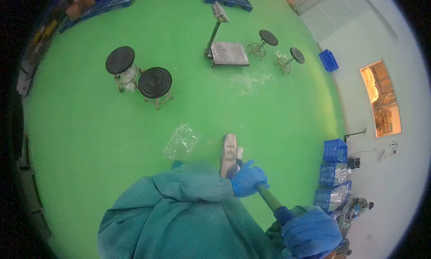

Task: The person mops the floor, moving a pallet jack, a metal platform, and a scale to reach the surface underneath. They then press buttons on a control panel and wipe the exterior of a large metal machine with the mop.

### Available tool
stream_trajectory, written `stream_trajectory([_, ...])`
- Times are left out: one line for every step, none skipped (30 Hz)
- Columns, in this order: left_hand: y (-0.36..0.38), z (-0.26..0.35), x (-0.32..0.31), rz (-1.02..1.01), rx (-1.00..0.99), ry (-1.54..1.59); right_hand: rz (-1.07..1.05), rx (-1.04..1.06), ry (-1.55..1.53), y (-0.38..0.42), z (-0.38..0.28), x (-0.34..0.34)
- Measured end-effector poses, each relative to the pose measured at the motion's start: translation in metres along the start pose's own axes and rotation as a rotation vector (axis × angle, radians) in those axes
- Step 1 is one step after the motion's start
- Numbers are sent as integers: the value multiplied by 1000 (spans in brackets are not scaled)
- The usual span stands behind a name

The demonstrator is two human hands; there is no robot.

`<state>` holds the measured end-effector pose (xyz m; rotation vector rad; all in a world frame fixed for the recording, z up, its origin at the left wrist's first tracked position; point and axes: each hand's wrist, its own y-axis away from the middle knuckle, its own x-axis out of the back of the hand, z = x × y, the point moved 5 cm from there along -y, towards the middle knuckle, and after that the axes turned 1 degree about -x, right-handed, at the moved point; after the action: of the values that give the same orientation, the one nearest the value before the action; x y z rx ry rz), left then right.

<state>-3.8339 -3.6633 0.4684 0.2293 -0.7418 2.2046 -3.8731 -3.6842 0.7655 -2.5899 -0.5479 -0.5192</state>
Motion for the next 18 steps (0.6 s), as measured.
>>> stream_trajectory([-14, -24, 0, -16, 6, -1, 15, -2, -9, -15, 12, 11])
stream_trajectory([-25, -51, -5, -9, 73, 117, -29, 68, -2, -28, 16, 15])
stream_trajectory([-43, -71, 9, -3, 142, 229, -69, 144, 4, -42, 28, 26])
stream_trajectory([-55, -85, 20, -22, 153, 219, -93, 308, -15, -48, 39, 40])
stream_trajectory([-80, -83, 58, 3, 131, 8, -71, 316, -26, -55, 52, 53])
stream_trajectory([-105, -91, 87, 30, 98, -208, -31, 286, 26, -64, 64, 67])
stream_trajectory([-124, -112, 99, 15, 98, -229, 9, 258, 79, -72, 80, 83])
stream_trajectory([-140, -128, 112, 63, 103, -286, -25, 388, 18, -75, 97, 97])
stream_trajectory([-159, -145, 126, 112, 108, -343, -10, 404, 7, -82, 117, 116])
stream_trajectory([-178, -160, 145, 225, 45, -363, -51, 399, 19, -92, 135, 134])
stream_trajectory([-196, -177, 160, 223, 45, -389, -93, 402, 35, -103, 155, 150])
stream_trajectory([-214, -197, 177, 254, 57, -431, -145, 485, -160, -115, 181, 166])
stream_trajectory([-227, -215, 193, 277, 73, -465, -101, 492, -133, -123, 205, 182])
stream_trajectory([-242, -234, 213, 298, 63, -501, -46, 465, -128, -134, 228, 195])
stream_trajectory([-254, -255, 233, 314, 53, -530, 8, 437, -125, -145, 252, 207])
stream_trajectory([-254, -294, 249, 368, 94, -456, 68, 376, -143, -159, 277, 211])
stream_trajectory([-264, -310, 274, 313, 139, -623, 137, 288, -137, -173, 310, 211])
stream_trajectory([-265, -342, 293, 331, 267, -608, 259, 235, -146, -189, 340, 206])
